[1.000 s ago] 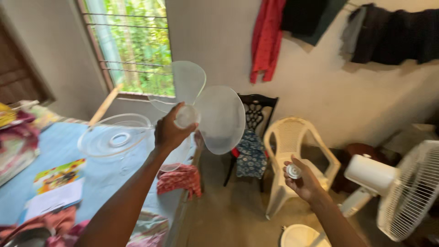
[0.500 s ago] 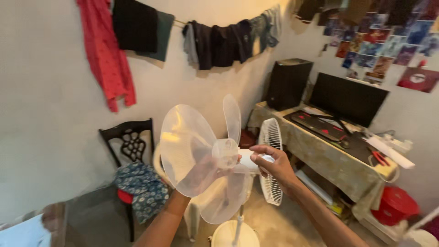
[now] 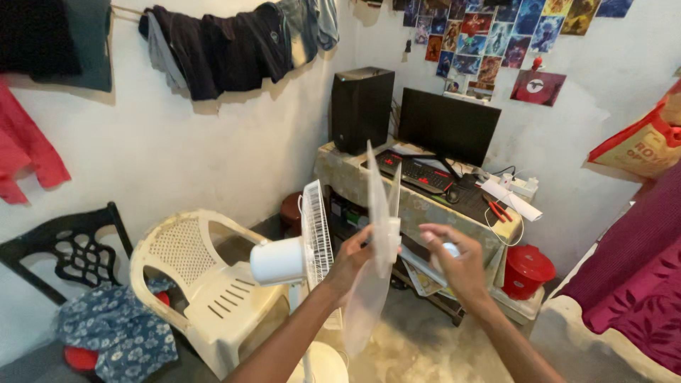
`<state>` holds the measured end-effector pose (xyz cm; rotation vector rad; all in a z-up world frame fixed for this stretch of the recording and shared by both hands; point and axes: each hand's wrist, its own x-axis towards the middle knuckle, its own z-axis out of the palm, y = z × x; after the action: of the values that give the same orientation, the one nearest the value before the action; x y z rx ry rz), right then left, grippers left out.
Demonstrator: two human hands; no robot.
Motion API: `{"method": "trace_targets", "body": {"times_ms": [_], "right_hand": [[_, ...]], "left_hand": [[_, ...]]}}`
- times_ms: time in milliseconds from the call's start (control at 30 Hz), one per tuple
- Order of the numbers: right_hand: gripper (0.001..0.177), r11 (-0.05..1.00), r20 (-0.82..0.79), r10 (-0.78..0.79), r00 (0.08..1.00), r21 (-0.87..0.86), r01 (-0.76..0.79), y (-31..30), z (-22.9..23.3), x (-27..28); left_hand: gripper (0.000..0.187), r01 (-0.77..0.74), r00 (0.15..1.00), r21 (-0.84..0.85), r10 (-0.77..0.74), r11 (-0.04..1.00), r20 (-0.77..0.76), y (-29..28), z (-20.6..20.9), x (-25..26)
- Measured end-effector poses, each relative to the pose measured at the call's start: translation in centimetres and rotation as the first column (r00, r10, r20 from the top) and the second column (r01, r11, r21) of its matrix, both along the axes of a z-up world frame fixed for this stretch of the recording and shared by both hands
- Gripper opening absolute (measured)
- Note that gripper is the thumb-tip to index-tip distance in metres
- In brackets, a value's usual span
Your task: The person assembles a white pedestal fan by attaching the front grille, inserting the fan blades, and securing the rear grille with a nut. The person uses a red checkered cloth to wipe the fan blades during the process.
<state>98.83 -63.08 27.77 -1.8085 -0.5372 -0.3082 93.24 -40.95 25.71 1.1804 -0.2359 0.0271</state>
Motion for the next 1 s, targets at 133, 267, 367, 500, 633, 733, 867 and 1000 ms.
{"method": "trace_targets", "body": {"times_ms": [133, 267, 367, 500, 633, 733, 867, 1000], "right_hand": [[0.023, 0.962, 0.165, -0.113, 0.98, 0.266, 0.066, -8.9, -1.2, 7.1], [0.03, 0.947, 0.241, -0.11, 0.964, 0.319, 0.028, -13.6, -2.3, 11.7], [0.024, 0.986, 0.41, -0.11, 0.906, 0.158, 0.048, -14.1, -3.2, 13.2], [0.021, 0.997, 0.266, 0.076, 0.961, -0.041, -0.068, -11.0, -3.4, 16.0], [0.051, 0.981, -0.261, 0.147, 0.954, -0.085, -0.175, -6.8, -4.3, 19.7], [0.059, 0.977, -0.269, 0.179, 0.946, -0.064, -0.203, -5.1, -5.1, 22.6], [0.066, 0.982, -0.307, 0.153, 0.939, -0.058, -0.179, -4.0, -4.8, 26.8], [0.079, 0.979, -0.241, 0.185, 0.953, -0.041, -0.2, -3.9, -4.7, 31.5]], "left_hand": [[0.081, -0.425, 0.903, 0.132, 0.43, 0.895, -0.012, -8.4, -1.6, 7.4], [0.078, -0.817, 0.558, 0.397, 0.745, 0.417, 0.366, -12.7, -2.4, 12.5], [0.079, -0.852, 0.407, 0.515, 0.741, 0.097, 0.534, -14.0, -2.2, 15.5], [0.082, -0.817, 0.349, 0.544, 0.587, -0.192, 0.731, -14.8, -2.1, 18.1], [0.087, -0.832, 0.317, 0.468, 0.435, -0.3, 0.843, -14.7, -2.7, 21.4], [0.084, -0.788, 0.445, 0.58, 0.458, -0.209, 0.77, -13.3, -2.9, 24.5], [0.071, -0.807, 0.435, 0.546, 0.398, -0.225, 0.807, -12.6, -3.1, 28.7], [0.063, -0.789, 0.492, 0.573, 0.33, -0.223, 0.806, -13.3, -3.5, 32.1]]}}
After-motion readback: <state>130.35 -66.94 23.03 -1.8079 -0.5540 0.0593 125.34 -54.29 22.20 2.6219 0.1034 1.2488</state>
